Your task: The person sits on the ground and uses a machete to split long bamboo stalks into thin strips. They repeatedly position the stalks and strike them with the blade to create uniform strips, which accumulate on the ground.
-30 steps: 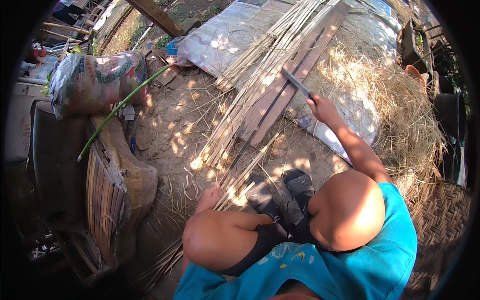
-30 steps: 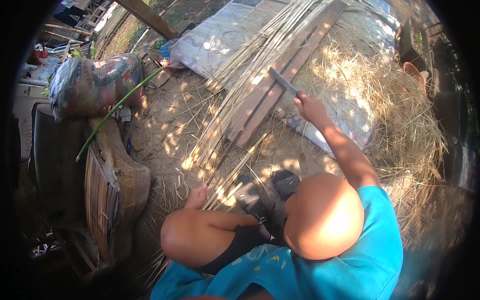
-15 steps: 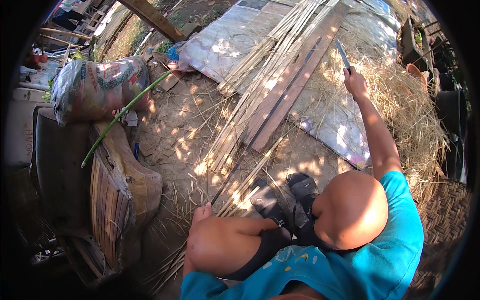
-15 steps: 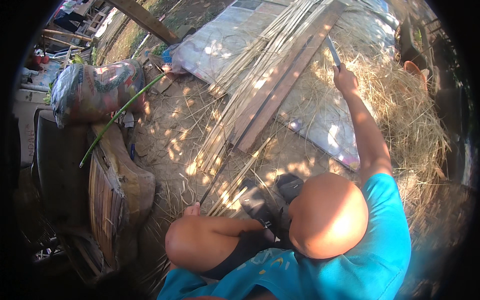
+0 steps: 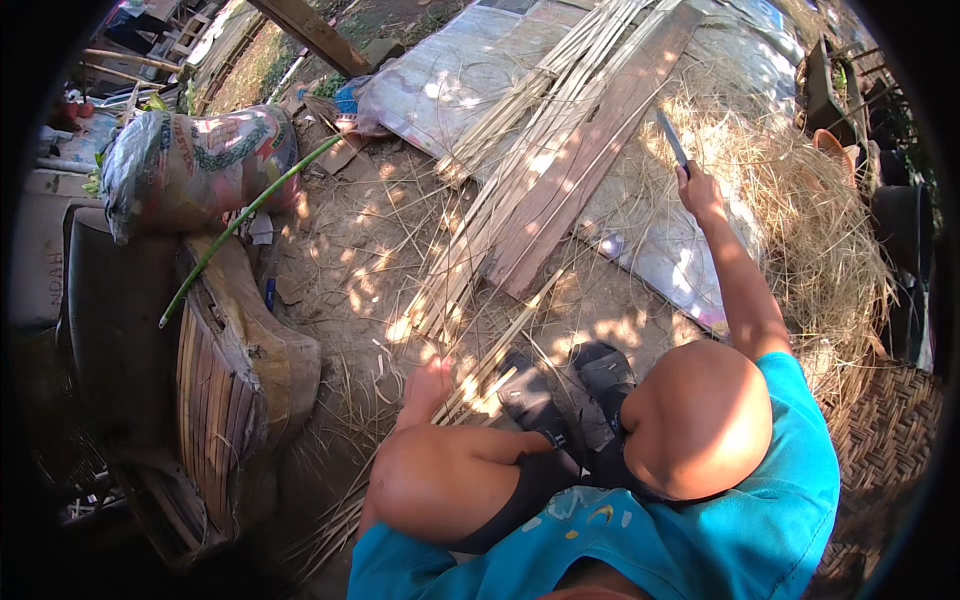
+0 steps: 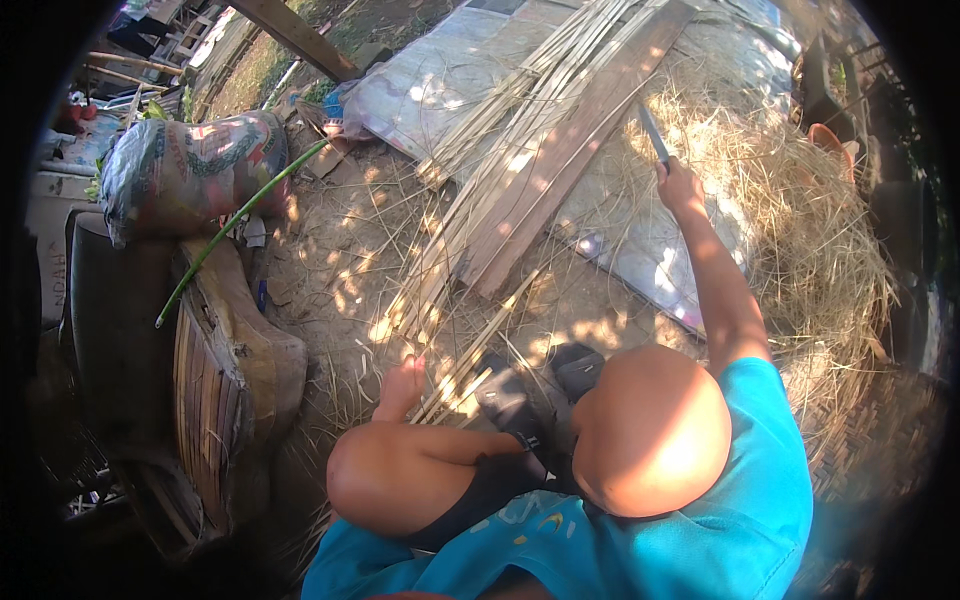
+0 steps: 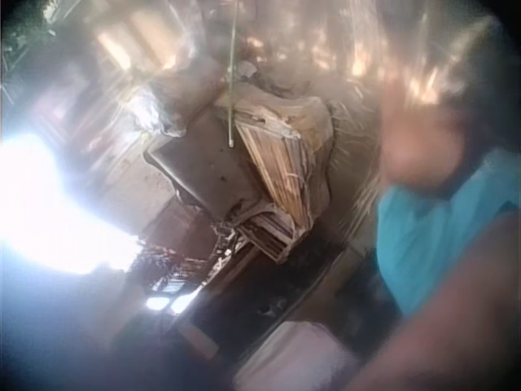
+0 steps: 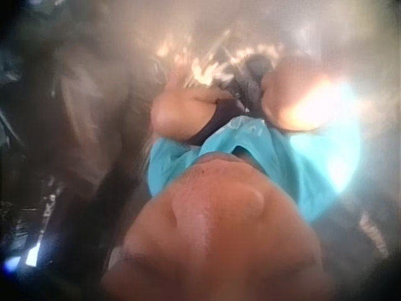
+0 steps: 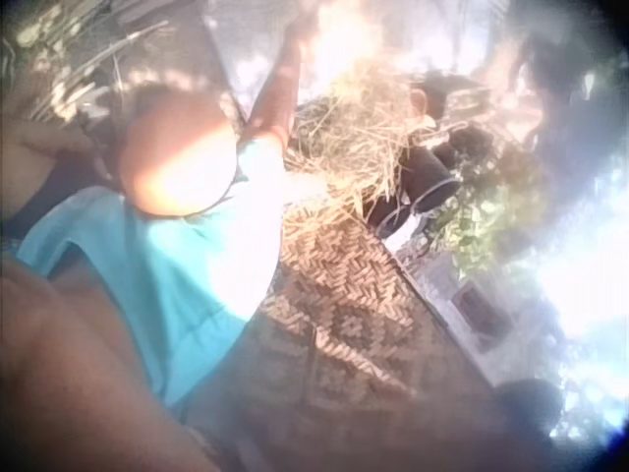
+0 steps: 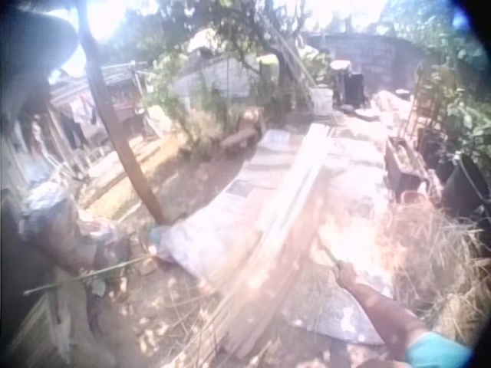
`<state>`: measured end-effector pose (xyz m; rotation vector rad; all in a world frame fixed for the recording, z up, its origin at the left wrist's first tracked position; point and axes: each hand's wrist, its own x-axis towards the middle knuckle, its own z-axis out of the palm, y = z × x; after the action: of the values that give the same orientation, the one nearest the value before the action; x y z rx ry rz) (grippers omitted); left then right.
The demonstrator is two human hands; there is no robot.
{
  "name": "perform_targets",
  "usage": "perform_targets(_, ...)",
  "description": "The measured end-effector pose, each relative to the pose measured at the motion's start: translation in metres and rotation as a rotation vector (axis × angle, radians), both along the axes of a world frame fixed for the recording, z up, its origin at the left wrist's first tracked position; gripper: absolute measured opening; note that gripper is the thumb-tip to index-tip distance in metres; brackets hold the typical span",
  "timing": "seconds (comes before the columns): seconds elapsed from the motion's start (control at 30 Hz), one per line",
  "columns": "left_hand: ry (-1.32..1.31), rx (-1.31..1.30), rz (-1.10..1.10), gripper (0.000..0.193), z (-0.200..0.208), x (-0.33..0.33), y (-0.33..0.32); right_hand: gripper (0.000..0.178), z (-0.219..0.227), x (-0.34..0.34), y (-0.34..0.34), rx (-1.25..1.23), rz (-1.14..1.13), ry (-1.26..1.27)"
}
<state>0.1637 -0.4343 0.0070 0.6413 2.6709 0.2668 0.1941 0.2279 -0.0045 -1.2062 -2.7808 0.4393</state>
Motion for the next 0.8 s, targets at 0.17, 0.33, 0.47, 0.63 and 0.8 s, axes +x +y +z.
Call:
perform_targets(0.17, -0.359, 0.445, 0.158, 0.043, 0.004, -0.02, 0.018, 0.041, 0.011, -0.004, -0.141, -0.185, 0.42, 0.143)
perform_targets(0.33, -0.572, 0.467, 0.31, 0.051, -0.025, 0.02, -0.075, 0.042, 0.028, 0.023, -0.255, -0.292, 0.922, -0.081)
perform_targets(0.47, -0.643, 0.264, 0.461, 0.055, -0.036, 0.036, -0.131, 0.039, -0.008, -0.005, -0.167, -0.211, 0.568, 0.108)
perform_targets(0.63, -0.7, 0.457, 0.392, 0.053, -0.013, -0.023, 0.062, 0.039, 0.009, 0.027, -0.235, -0.293, 0.893, 0.142)
perform_targets(0.8, -0.599, 0.443, 0.311, 0.051, -0.042, -0.006, -0.023, 0.04, 0.005, -0.003, -0.135, -0.132, 0.622, 0.084)
